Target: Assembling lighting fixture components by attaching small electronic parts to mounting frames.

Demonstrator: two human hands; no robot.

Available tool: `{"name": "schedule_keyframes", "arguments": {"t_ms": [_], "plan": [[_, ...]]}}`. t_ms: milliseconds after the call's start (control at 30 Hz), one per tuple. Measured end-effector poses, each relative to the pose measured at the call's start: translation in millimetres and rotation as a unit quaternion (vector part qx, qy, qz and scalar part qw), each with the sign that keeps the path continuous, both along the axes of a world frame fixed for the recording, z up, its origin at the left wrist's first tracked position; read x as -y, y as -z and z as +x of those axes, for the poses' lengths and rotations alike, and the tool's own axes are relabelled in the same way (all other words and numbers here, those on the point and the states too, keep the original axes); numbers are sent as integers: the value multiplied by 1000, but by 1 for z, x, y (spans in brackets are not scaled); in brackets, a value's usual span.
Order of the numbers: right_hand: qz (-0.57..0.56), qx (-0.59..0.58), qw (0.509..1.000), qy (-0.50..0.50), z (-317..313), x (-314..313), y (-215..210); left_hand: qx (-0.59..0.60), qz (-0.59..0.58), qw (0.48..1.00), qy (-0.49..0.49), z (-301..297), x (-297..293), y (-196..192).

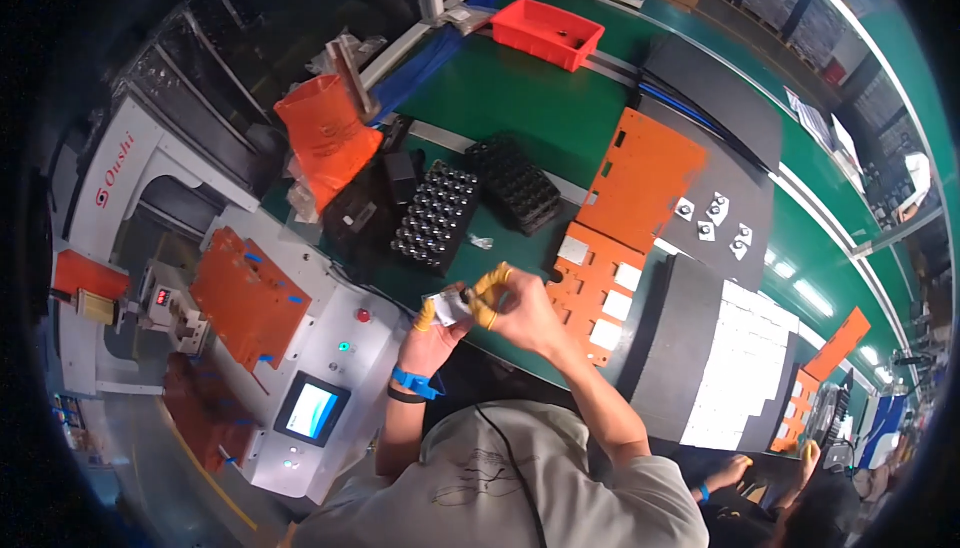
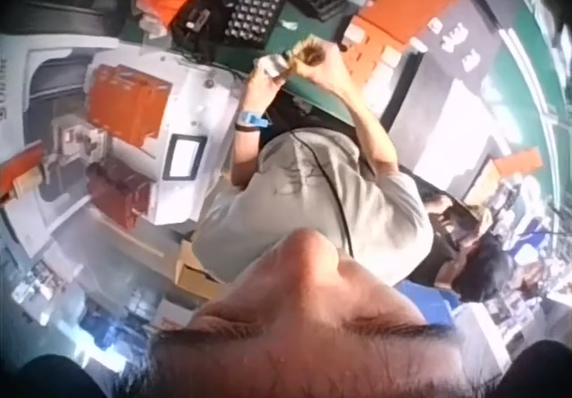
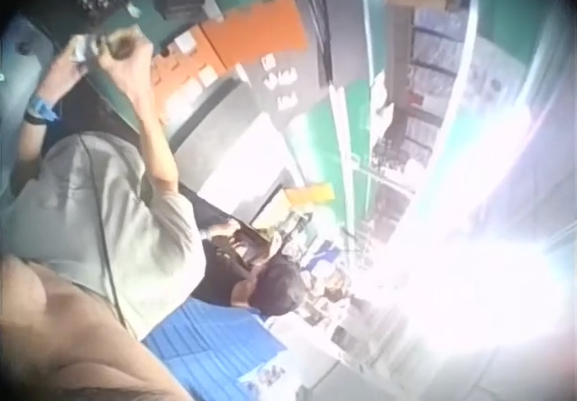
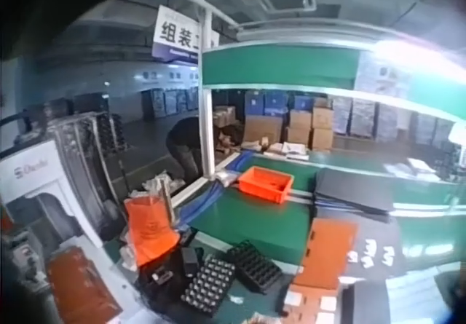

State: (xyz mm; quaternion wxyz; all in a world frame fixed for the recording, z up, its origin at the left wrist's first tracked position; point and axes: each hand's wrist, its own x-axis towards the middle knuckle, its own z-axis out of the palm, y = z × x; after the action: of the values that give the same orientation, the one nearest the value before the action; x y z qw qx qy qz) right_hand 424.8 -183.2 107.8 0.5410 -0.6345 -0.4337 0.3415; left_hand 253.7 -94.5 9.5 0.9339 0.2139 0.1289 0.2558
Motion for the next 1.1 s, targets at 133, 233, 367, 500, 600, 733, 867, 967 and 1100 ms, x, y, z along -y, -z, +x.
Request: {"name": "schedule_keyframes", "arguments": {"t_ms": [133,233,367,500,600,733,867,967,1100], "plan": [[-24,18,1000,3,8,18,-13,-35,53,997,35,11,7,-33],[-30,-10,999,16,18,26,-11,-72,125,989,25,21,12,-46],[-26,-81,996,21,25,33,-15,-97,163,982,13,29,19,-60],[-81,-171,982,11,35,37,-14,-144,360,911,-141,42,28,-64],[-71,-172,982,16,37,37,-17,-202,425,872,-138,36,34,-70],[-38,-168,985,24,31,36,-20,-233,528,790,-207,38,43,-76],[-41,-74,996,42,24,39,-22,-242,599,722,-248,41,42,-74],[-56,-45,996,53,23,41,-21,-243,618,700,-262,41,43,-73],[-62,-51,995,55,22,42,-21,-250,612,712,-238,36,45,-77]]}}
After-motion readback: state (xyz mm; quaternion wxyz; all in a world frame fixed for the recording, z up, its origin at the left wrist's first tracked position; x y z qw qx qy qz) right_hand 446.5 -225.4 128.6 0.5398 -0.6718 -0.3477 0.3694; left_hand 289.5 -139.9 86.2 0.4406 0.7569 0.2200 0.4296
